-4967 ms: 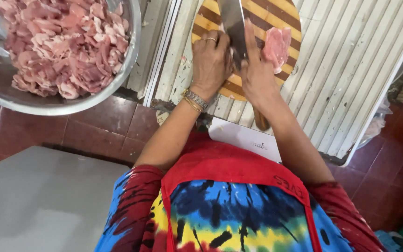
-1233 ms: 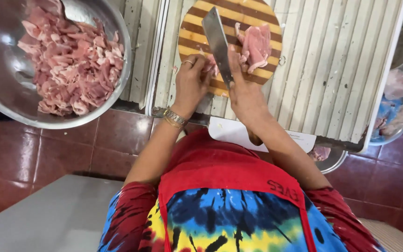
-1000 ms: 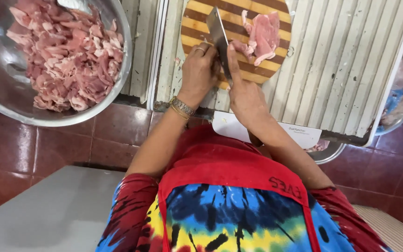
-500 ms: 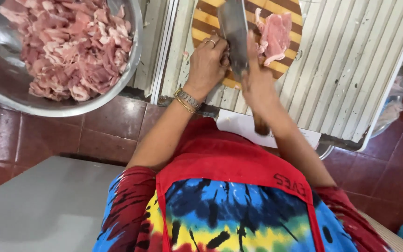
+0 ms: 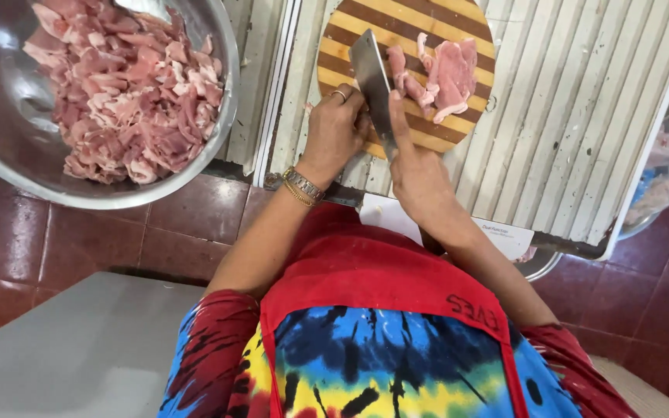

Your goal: Slicing raw meat into small pieces using a cleaver on a wooden cutting board and then mixing the meat in a metal bowl.

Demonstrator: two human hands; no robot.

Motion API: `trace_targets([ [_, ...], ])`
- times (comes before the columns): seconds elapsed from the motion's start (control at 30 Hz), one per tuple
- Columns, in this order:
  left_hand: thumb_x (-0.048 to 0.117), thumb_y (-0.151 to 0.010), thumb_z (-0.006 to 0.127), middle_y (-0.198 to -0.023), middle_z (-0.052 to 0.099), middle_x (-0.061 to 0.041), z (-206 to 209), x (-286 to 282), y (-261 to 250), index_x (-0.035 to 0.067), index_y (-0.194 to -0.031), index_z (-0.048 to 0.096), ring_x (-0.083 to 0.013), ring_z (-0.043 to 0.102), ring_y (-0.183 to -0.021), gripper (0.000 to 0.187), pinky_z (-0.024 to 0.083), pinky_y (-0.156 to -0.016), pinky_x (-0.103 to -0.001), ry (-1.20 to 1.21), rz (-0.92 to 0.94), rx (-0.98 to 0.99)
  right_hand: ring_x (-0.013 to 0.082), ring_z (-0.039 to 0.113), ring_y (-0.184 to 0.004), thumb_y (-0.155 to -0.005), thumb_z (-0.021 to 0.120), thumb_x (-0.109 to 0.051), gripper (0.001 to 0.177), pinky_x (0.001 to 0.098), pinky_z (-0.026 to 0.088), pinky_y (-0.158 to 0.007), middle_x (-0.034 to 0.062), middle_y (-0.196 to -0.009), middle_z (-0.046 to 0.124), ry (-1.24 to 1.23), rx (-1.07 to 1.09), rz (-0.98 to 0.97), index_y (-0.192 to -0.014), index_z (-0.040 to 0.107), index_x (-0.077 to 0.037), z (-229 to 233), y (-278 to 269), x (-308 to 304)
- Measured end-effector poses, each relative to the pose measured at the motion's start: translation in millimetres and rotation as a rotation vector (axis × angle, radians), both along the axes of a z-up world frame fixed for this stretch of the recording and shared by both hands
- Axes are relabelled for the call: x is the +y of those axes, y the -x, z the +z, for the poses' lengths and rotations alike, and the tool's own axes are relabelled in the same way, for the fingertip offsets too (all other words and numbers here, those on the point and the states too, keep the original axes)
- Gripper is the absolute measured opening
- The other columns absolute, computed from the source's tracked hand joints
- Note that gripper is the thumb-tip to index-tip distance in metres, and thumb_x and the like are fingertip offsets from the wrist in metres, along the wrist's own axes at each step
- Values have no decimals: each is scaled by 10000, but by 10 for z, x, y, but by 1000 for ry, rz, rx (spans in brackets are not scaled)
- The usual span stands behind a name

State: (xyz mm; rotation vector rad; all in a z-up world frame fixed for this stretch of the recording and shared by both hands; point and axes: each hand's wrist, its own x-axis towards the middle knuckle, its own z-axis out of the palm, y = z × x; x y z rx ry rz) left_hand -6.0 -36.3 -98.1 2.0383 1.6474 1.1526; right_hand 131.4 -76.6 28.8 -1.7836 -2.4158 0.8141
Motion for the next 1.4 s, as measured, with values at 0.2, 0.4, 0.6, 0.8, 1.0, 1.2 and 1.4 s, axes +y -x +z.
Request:
trace_targets([
  [0.2, -41, -621, 579, -688, 548, -101, 120, 0, -23, 33, -665, 518, -259, 510, -570, 105, 443, -532, -378, 15, -57, 18, 259, 439, -422, -884, 417, 50, 752, 391, 332, -399, 149, -567, 471, 2, 83, 32, -1450, -30, -164, -341, 85, 281],
  [0.4, -32, -725, 616, -650, 516, -91, 282, -37, -38, 29, -647, 498, -213, 492, -552, 154, 422, -469, -325, -76, -119, 8, 141, 416, -445, -987, 444, 23, 781, 272, 489, -412, 9, -576, 448, 106, 107, -161, -1429, -78, -355, 2, 98, 770],
  [0.6, -68, -779, 532, -844, 550, -125, 166, 372, -110, 8, -825, 573, -261, 555, -685, 97, 450, -596, -349, -36, 136, -118, 128, 513, -558, -991, 401, 6, 686, 217, 530, -430, 233, -1225, 512, 64, 663, -371, -1397, 18, -393, 206, -659, 517],
  [0.8, 395, -819, 613, -1268, 452, -136, 459, 536, -688, 261, -1308, 404, -317, 379, -1134, 548, 411, -896, -419, 252, -107, 278, 178, 405, -347, -940, 478, -87, 704, 281, 384, -318, 81, -539, 392, 437, 1464, -573, -1447, 94, -388, -417, -1186, 410],
  [1.0, 159, -738, 674, -1083, 494, -81, 723, 590, -404, 146, -990, 541, -210, 463, -1021, 285, 460, -834, -341, 453, -300, 226, 98, 369, -323, -955, 430, -81, 637, 227, 369, -285, -8, -500, 330, 659, 1841, -327, -1452, 130, -342, -726, -1600, 256],
  [1.2, 408, -722, 649, -1186, 435, -100, 378, 240, -295, 252, -1257, 470, -359, 458, -1065, 585, 500, -750, -443, 39, -308, 536, 134, 534, -328, -972, 316, -94, 590, 242, 479, -292, 16, -569, 420, 746, 2101, -50, -1446, 85, -358, -1164, -1738, 339],
  [1.4, 171, -836, 518, -805, 510, -42, 208, 379, -285, 198, -1006, 553, -226, 551, -780, 176, 522, -485, -298, -311, -105, 584, 109, 488, -283, -952, 353, -87, 626, 253, 459, -248, 2, -537, 403, 780, 1991, -59, -1445, 70, -348, -1134, -1714, 325],
])
